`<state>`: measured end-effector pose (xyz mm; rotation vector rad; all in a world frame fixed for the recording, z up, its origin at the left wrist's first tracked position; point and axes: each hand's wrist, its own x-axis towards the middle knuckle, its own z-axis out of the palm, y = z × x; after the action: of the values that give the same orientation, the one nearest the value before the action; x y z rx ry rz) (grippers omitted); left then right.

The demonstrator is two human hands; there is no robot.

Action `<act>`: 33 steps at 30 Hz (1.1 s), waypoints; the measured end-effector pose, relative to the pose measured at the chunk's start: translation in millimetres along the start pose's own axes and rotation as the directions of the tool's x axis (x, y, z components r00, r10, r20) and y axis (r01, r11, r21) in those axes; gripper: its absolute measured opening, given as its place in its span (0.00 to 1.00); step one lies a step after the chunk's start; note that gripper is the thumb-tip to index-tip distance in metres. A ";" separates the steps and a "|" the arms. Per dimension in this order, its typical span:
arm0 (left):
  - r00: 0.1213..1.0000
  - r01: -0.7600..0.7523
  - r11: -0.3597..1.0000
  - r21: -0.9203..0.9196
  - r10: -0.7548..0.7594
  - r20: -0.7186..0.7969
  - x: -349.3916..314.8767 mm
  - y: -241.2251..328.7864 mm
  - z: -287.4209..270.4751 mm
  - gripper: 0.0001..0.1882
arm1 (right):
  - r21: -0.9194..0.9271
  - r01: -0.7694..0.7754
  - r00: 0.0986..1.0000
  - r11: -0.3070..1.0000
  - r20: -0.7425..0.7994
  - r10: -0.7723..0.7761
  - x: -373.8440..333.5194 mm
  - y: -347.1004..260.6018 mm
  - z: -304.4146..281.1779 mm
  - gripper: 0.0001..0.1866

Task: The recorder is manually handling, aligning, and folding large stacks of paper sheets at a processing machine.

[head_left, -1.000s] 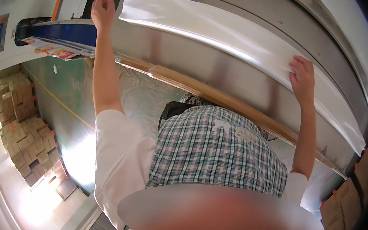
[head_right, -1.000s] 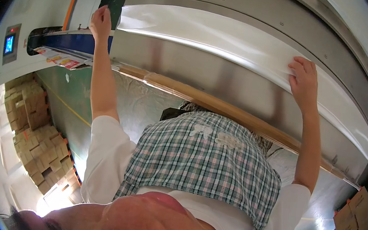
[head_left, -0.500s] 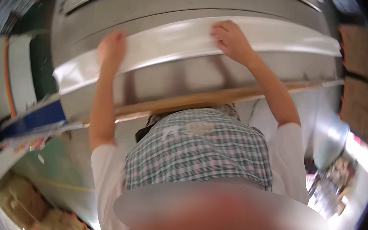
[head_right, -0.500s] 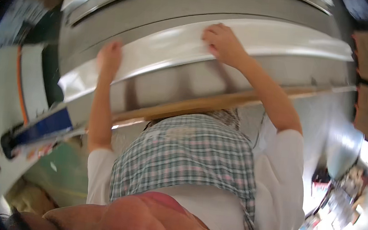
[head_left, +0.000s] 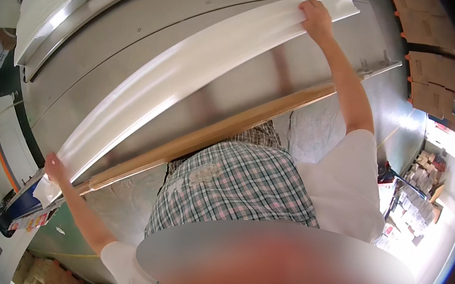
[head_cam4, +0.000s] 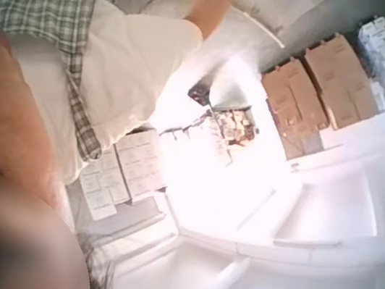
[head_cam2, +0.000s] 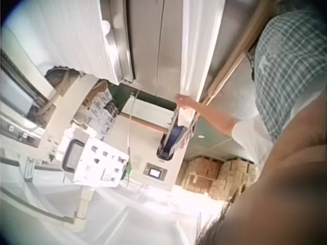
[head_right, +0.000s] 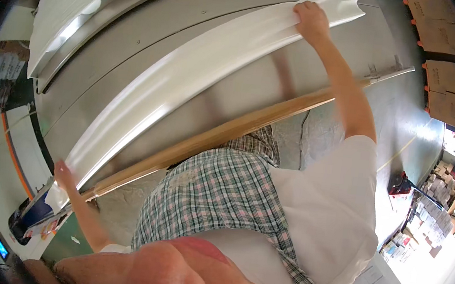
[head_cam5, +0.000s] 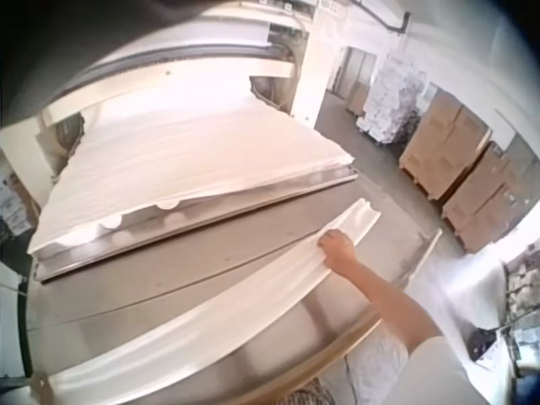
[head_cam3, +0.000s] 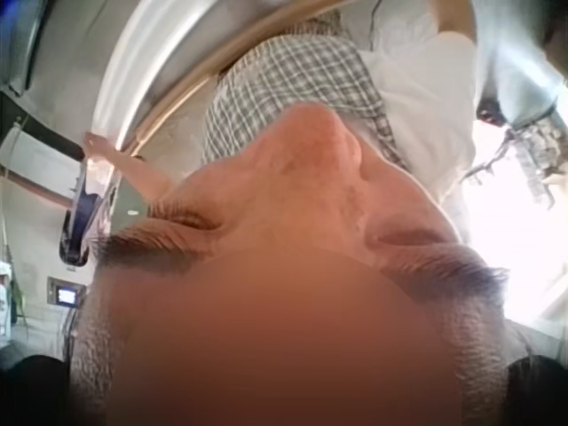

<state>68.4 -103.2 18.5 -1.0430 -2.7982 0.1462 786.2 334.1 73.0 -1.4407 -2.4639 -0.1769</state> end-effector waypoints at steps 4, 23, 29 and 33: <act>0.980 0.021 0.980 -0.199 0.019 0.199 -16.8 103.0 -13.4 0.24 | -0.024 0.005 1.000 1.000 -0.011 -0.005 -10.1 73.0 5.8 0.11; 0.978 0.038 0.999 -0.032 -0.031 0.206 -70.4 150.5 -31.2 0.29 | 0.263 -0.591 0.655 0.763 0.708 0.263 40.5 192.0 37.7 0.21; 0.995 -0.099 0.991 -0.091 0.098 -0.018 -84.7 72.9 0.6 0.25 | 0.421 -0.415 0.501 0.807 0.846 -0.183 15.0 133.6 12.8 0.30; 0.942 -0.334 0.939 -0.082 0.328 -0.070 -140.1 196.5 -58.2 0.30 | 0.263 -0.361 0.195 0.895 0.959 -0.203 2.6 52.5 -4.0 0.36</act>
<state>309.3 -45.0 32.4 -1.5114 -2.5786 0.0231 831.3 361.3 75.7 -1.6904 -2.8332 1.8747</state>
